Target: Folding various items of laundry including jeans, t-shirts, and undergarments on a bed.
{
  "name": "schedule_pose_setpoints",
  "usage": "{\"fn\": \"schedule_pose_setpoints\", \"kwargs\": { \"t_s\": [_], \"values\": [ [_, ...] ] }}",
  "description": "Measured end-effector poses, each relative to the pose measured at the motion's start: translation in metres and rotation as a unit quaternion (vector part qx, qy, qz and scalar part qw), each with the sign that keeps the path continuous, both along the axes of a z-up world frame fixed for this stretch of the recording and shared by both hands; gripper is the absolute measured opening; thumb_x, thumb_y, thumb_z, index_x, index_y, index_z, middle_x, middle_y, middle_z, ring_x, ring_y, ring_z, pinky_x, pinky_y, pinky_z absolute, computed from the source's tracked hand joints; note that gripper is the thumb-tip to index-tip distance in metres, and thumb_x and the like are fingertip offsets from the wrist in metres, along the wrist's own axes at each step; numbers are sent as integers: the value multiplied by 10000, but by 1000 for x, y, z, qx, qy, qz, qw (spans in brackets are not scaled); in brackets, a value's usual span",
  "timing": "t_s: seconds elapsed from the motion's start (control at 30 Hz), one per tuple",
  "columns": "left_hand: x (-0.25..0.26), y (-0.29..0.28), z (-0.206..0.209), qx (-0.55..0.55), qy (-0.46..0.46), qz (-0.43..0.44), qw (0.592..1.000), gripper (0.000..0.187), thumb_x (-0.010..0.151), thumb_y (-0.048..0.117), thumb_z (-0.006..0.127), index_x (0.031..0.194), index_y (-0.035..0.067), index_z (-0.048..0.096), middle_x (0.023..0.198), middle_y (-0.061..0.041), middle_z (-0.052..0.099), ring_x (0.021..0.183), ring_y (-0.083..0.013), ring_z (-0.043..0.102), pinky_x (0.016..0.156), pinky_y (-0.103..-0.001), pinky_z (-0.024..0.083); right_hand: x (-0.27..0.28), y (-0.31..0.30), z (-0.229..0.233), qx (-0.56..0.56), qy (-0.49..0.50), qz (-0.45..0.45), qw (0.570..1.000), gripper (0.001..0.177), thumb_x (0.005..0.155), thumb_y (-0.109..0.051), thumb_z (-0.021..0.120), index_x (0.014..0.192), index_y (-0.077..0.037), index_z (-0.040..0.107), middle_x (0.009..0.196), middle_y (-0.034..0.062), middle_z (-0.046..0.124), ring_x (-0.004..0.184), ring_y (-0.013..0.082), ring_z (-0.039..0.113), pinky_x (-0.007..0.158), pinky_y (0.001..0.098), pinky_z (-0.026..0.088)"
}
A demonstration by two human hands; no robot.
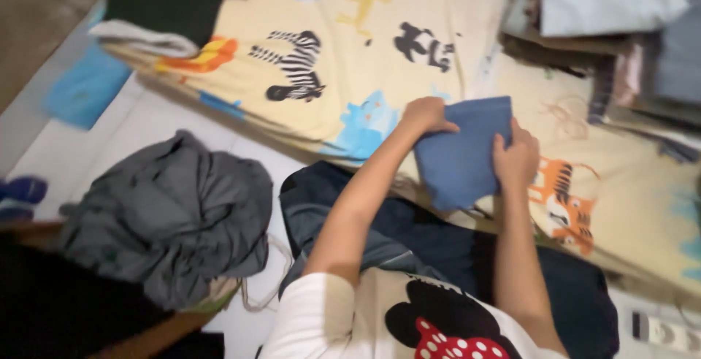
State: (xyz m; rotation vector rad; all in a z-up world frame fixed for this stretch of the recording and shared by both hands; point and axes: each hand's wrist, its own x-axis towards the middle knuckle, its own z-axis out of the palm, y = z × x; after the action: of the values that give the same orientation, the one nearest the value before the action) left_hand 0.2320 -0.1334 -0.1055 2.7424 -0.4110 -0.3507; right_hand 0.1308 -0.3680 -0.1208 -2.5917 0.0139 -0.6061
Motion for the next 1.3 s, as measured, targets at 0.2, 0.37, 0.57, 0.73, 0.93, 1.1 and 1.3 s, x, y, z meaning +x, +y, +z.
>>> {"fn": "schedule_pose_setpoints", "kwargs": {
  "t_s": [0.2, 0.37, 0.57, 0.73, 0.93, 1.1, 1.3],
  "values": [
    [3, 1, 29, -43, 196, -35, 979, 778, 667, 603, 837, 1120, -25, 756, 1195, -198, 733, 1059, -324, 732, 914, -392, 570, -19, -14, 5, 56, 7, 81, 995, 475, 939, -259, 693, 1399, -139, 693, 1097, 146, 707, 1020, 350, 632, 922, 452, 509],
    [7, 16, -20, -356, 396, 15, 846, 754, 695, 504, 846, 1180, -65, 747, 1222, -190, 748, 1104, -286, 722, 969, -355, 550, -16, -13, 5, 72, 12, 113, 991, 466, 939, -252, 685, 1399, -179, 702, 1151, 135, 719, 1058, 329, 642, 940, 429, 510],
    [-82, 48, -49, -538, 288, 13, 792, 744, 784, 241, 847, 1409, 1, 522, 1291, -132, 654, 1184, -208, 607, 1034, -343, 467, -11, 14, 28, 72, 68, 162, 982, 377, 965, -242, 639, 1327, -188, 732, 1168, 108, 734, 1079, 317, 632, 976, 407, 504],
    [-164, 129, -9, -647, 267, 75, 710, 635, 812, 104, 806, 1387, -25, 571, 1264, -92, 681, 1146, -191, 633, 1027, -347, 501, 38, 68, -36, 35, 38, 275, 960, 329, 1027, -267, 583, 1313, -183, 722, 1395, 145, 654, 1322, 356, 549, 1114, 442, 436],
    [-225, 251, 100, -651, 178, 178, 716, 618, 825, 118, 805, 1365, -93, 590, 1216, -121, 706, 1080, -202, 675, 980, -350, 536, 26, 179, 9, -132, 42, 224, 965, 617, 926, -396, 609, 1494, -165, 541, 1579, 214, 432, 1436, 421, 382, 1087, 677, 280],
    [-201, 320, 158, -625, 56, 341, 700, 680, 779, 137, 793, 1390, -39, 554, 1219, -119, 704, 1069, -220, 689, 969, -372, 547, 26, 190, 5, -70, 14, 181, 981, 562, 927, -295, 595, 1475, -168, 598, 1595, 179, 470, 1480, 400, 392, 1178, 605, 297],
    [-52, 408, 220, -622, -170, 417, 641, 550, 834, 102, 727, 1340, -21, 552, 1231, -185, 675, 1065, -297, 684, 945, -459, 583, 26, 191, 11, -18, -12, 184, 983, 503, 917, -177, 572, 1410, -126, 659, 1557, 184, 535, 1467, 380, 454, 1186, 508, 342]
  ]
}}
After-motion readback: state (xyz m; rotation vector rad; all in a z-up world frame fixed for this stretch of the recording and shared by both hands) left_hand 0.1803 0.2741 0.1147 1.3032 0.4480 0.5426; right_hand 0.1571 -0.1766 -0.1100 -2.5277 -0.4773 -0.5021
